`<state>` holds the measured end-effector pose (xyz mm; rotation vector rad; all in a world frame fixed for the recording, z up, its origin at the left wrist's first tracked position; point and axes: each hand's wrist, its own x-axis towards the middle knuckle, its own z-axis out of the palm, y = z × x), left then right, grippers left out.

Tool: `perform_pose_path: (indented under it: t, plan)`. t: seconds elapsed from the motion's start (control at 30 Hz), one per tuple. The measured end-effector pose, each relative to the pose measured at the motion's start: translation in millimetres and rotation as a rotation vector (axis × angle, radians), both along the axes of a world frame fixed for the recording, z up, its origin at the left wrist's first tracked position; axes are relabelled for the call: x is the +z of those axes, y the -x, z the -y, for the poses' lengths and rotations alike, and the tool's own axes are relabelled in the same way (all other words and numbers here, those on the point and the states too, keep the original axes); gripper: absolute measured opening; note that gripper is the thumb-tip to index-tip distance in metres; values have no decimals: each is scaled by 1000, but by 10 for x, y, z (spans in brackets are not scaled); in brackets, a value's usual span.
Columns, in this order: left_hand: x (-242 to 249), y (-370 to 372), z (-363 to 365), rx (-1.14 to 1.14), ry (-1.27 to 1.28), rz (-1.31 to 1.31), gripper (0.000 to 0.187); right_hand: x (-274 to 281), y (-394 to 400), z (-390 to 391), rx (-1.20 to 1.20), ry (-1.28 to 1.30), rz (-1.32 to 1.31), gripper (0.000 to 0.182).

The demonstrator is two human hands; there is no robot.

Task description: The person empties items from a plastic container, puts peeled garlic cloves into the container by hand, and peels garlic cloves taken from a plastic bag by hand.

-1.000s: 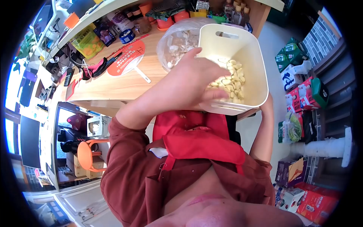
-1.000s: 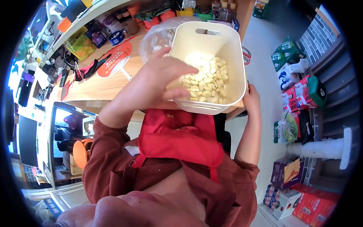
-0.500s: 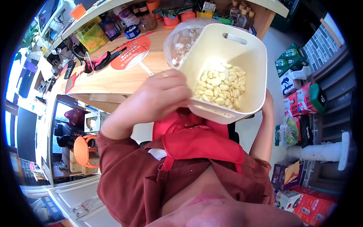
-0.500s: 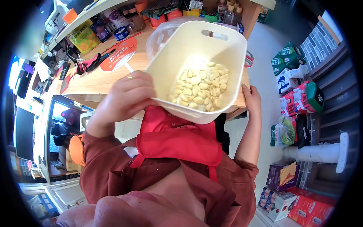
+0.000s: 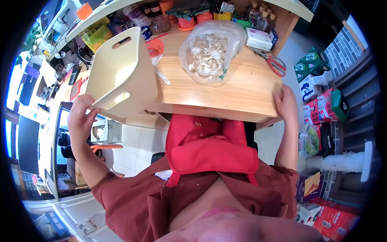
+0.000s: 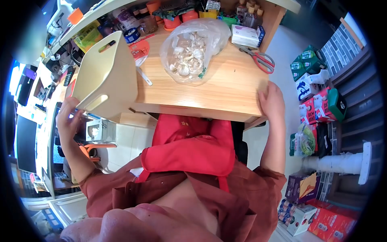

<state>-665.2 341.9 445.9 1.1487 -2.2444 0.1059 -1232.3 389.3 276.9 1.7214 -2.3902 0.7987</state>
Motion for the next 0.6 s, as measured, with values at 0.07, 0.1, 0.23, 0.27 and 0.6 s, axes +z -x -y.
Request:
perform_pose_path:
  t: [0.07,0.1,0.23,0.27,0.6]
  plan:
    - [-101,-134,243,8,50,34,23,120,-189,107,189,96,-97,41]
    - [-147,-158,345,26,64,27,23,178,-320,161,295,126,-120,41]
    - [-259,-272,804,13,87,49,21,457,-873,371,608,148,-269,40]
    - [-296,-291,913,-4,79,40,21,502,-975,435,688,151,-274,39]
    - [-551,-531,1367,-9,35,-17,23,314,-1278,1067,881,73,-529,19]
